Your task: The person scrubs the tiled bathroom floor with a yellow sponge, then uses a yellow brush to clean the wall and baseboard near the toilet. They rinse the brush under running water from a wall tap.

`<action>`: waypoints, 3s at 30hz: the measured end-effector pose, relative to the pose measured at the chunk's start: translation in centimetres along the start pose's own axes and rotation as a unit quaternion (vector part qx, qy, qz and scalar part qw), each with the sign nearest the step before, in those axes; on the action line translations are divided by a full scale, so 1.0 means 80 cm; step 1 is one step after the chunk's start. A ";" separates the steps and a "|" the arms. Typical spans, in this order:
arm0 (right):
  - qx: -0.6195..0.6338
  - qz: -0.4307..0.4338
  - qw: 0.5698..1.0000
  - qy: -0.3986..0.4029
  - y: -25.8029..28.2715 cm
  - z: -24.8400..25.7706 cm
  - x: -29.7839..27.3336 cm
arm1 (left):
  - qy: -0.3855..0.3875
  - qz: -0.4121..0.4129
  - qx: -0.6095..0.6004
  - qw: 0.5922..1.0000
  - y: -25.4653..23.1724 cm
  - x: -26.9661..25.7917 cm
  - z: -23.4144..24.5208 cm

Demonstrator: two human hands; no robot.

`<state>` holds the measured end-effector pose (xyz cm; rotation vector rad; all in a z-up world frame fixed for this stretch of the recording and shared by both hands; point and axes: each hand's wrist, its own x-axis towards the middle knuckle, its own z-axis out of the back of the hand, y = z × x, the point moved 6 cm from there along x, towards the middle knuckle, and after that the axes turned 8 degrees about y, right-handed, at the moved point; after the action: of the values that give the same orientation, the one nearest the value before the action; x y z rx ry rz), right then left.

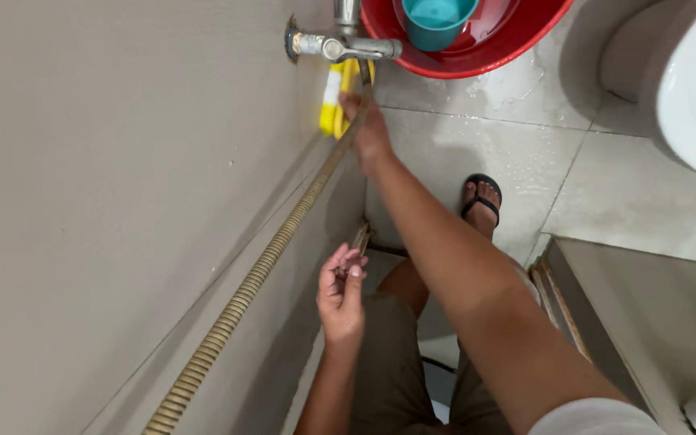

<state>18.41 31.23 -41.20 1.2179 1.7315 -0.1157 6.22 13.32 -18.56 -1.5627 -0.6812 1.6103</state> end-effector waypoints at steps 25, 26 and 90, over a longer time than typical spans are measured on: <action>-0.076 0.054 0.996 -0.005 -0.056 0.035 0.040 | 0.010 -0.007 -0.011 1.000 0.024 0.042 -0.010; -0.082 0.043 0.996 -0.013 -0.068 0.026 0.017 | 0.011 -0.017 -0.015 1.000 0.015 0.033 -0.013; -0.335 0.207 0.914 -0.096 0.159 -0.014 -0.245 | 0.031 0.027 -0.032 0.999 -0.095 -0.057 -0.048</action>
<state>27.75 25.04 -20.62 0.9768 1.1551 0.5541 11.02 13.29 -10.18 -1.6837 -0.6672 1.5862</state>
